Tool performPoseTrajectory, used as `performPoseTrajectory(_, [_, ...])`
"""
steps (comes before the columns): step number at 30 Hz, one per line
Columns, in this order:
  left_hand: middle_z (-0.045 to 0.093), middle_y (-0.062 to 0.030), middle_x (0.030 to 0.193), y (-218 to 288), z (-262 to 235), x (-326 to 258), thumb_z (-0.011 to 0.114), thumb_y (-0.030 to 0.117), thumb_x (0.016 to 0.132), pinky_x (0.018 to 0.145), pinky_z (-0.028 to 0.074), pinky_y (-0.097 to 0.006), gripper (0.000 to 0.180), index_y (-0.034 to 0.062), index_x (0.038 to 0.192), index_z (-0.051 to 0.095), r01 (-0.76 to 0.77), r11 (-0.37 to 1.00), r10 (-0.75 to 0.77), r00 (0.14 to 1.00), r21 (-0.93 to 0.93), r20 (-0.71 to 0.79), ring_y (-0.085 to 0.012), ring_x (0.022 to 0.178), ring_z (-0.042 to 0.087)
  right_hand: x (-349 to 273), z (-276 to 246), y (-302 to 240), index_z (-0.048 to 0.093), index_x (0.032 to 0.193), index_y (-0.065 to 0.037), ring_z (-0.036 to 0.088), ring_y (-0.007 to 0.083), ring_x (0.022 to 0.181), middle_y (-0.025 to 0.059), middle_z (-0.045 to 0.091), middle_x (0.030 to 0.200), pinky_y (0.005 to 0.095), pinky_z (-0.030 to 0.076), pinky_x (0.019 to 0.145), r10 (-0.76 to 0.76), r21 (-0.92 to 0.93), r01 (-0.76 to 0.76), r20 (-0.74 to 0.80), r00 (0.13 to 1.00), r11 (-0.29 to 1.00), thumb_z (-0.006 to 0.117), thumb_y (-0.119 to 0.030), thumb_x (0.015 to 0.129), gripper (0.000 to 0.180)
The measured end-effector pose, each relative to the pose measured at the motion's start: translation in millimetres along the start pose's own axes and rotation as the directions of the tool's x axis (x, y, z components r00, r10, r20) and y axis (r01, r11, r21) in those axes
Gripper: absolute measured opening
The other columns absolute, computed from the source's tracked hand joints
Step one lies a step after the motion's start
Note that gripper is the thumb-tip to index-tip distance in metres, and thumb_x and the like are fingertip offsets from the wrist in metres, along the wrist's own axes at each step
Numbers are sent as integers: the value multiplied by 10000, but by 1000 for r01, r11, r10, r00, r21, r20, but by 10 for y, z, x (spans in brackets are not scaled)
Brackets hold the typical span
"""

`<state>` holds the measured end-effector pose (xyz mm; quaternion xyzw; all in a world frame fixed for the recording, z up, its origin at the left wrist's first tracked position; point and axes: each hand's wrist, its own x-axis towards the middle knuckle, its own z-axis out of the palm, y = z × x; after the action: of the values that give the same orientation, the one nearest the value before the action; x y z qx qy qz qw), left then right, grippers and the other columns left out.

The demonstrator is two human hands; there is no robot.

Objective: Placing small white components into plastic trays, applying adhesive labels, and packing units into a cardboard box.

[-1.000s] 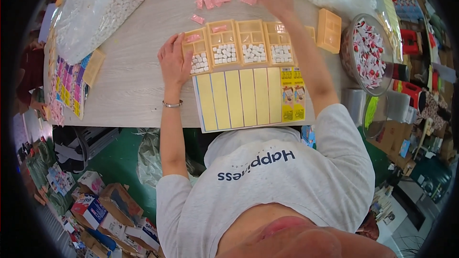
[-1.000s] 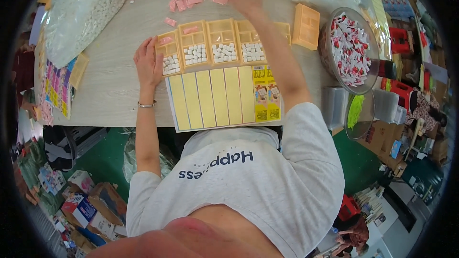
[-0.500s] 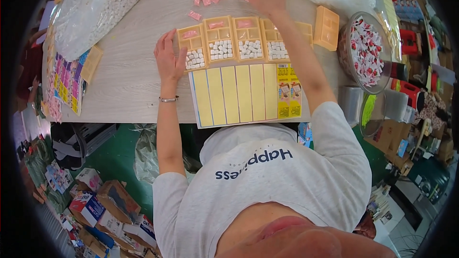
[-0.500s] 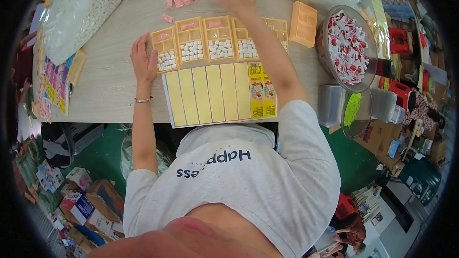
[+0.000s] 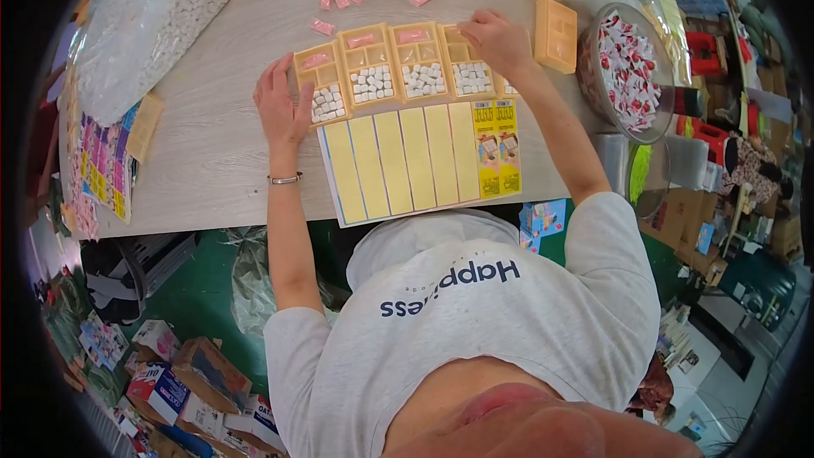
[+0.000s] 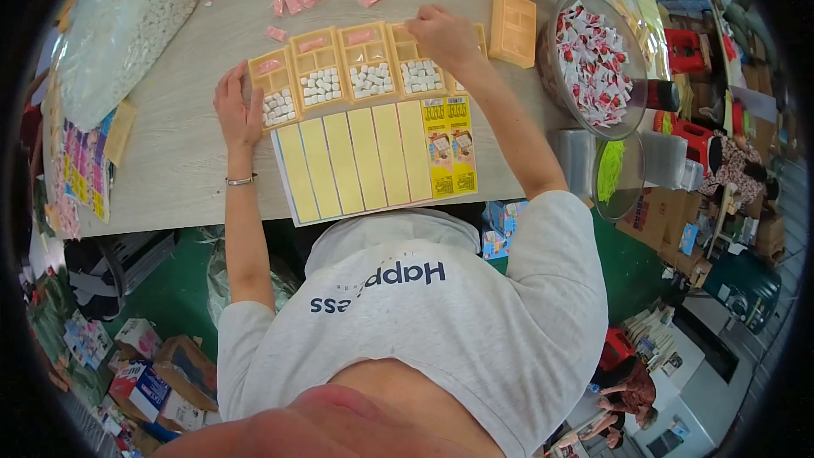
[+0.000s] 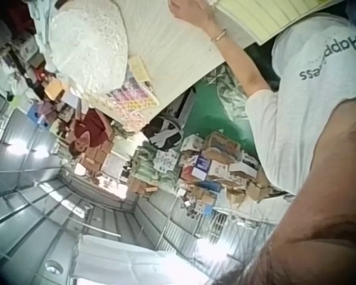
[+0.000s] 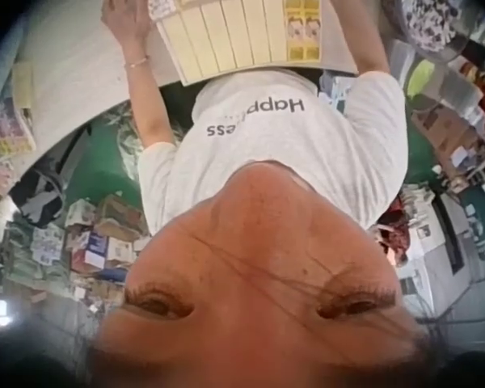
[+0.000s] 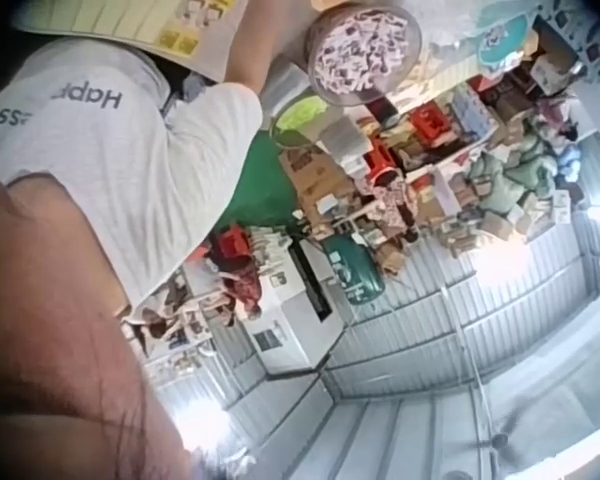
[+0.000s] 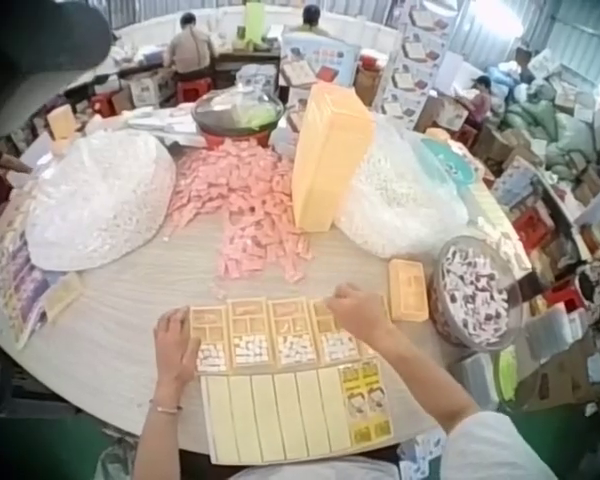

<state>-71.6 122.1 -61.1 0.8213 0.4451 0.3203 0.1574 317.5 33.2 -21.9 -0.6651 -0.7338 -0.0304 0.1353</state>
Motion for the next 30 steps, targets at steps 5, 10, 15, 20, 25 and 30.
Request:
performPoseTrajectory(5, [565, -124, 1317, 43, -24, -43, 613, 244, 901, 1082, 341, -433, 487, 107, 1364, 548, -12, 999, 13, 1000, 35, -24, -306, 1243, 509, 286, -24, 24, 729, 1021, -197, 638, 239, 991, 16, 668, 981, 383, 547, 787, -111, 114, 118, -64, 992, 987, 655, -219, 896, 147])
performPoseTrajectory(10, [570, -117, 1313, 55, 17, -10, 620, 237, 897, 1080, 346, -431, 475, 117, 1353, 563, -19, 1000, 19, 1000, 12, -14, -308, 1245, 508, 836, 363, 117, 736, 966, -213, 623, 255, 1070, 6, 662, 1091, 405, 515, 911, -119, -162, 103, -89, 989, 981, 643, -305, 880, 156])
performPoseTrajectory(15, [585, -130, 1293, 50, 47, 35, 602, 258, 907, 1075, 354, -443, 464, 109, 1344, 568, -45, 999, 45, 999, 3, -31, -325, 1238, 508, 680, 317, 423, 735, 998, -152, 631, 248, 1033, 68, 704, 1026, 439, 486, 948, -41, 93, 47, -61, 997, 995, 623, -343, 914, 237])
performPoseTrajectory(20, [599, -149, 1274, 51, -45, -37, 591, 269, 915, 1051, 381, -445, 441, 93, 1319, 588, -48, 998, 49, 998, 39, -25, -345, 1204, 527, -64, -274, 442, 759, 869, -191, 669, 246, 937, 33, 707, 866, 455, 504, 830, 112, -197, -134, -118, 987, 971, 641, -269, 870, 141])
performPoseTrajectory(25, [632, -172, 1215, 84, 95, 35, 571, 245, 928, 1008, 428, -447, 387, 51, 1259, 625, -104, 994, 105, 994, 20, -32, -366, 1148, 555, -585, -196, 493, 757, 871, -184, 671, 232, 916, 34, 704, 842, 411, 492, 813, 217, -460, -207, -31, 976, 863, 651, -192, 813, 121])
performPoseTrajectory(30, [663, -177, 1154, -146, 205, 43, 538, 258, 969, 974, 451, -448, 378, 8, 1234, 639, -165, 986, 165, 986, -20, 8, -360, 1095, 585, -857, -276, 384, 729, 999, -177, 674, 243, 930, 38, 706, 959, 397, 511, 837, 222, -393, -286, -201, 954, 874, 700, -194, 810, 192])
